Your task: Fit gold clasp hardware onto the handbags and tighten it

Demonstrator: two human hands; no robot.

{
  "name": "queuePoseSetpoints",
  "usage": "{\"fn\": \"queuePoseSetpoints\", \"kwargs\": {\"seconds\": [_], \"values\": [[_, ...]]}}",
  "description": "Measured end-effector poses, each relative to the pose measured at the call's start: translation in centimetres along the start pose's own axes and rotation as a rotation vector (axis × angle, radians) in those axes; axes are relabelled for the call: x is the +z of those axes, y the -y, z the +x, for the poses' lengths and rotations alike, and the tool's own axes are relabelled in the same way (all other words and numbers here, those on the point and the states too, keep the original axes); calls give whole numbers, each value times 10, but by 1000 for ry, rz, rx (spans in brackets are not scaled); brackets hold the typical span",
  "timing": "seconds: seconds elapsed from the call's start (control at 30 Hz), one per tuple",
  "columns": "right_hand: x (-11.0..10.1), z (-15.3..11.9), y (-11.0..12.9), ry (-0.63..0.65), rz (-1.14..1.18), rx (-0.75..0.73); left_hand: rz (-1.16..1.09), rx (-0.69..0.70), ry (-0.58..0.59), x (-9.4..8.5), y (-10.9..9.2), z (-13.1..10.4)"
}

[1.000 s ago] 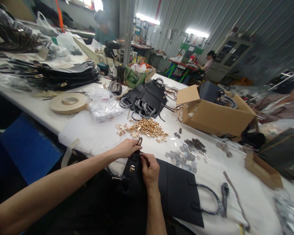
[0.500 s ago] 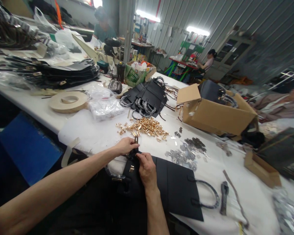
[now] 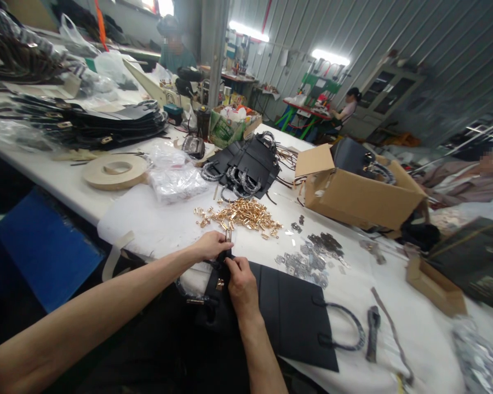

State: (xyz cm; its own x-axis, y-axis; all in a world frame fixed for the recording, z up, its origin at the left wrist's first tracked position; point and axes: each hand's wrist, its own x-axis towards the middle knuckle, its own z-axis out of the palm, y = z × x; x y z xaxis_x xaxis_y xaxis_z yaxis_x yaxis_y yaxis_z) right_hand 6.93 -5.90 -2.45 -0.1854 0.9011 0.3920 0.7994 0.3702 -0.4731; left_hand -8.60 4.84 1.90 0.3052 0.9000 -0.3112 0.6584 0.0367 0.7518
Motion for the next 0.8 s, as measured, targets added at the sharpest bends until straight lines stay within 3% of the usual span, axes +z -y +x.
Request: {"fn": "queuePoseSetpoints", "kwargs": {"seconds": [0.27,0.37,0.47,0.57,0.63,0.73,0.8], "values": [[1,7,24,115,-289,-5,28,34,-27,-1,2,-1],[3,6,24,69,-199,19,54,86,-47,-1,4,-4],[2,5,19,-4,89,80,98,151,-108,7,8,-10],[-3,7,7,-89,460,236,191,181,-232,18,15,-15],[-8,11,-8,-215,621,385,246,199,-284,24,18,-17],[-18,24,-42,-447,674,542,239,218,-292,27,20,-18],[-25,38,-66,-515,608,590,207,228,-287,27,20,-18]]}}
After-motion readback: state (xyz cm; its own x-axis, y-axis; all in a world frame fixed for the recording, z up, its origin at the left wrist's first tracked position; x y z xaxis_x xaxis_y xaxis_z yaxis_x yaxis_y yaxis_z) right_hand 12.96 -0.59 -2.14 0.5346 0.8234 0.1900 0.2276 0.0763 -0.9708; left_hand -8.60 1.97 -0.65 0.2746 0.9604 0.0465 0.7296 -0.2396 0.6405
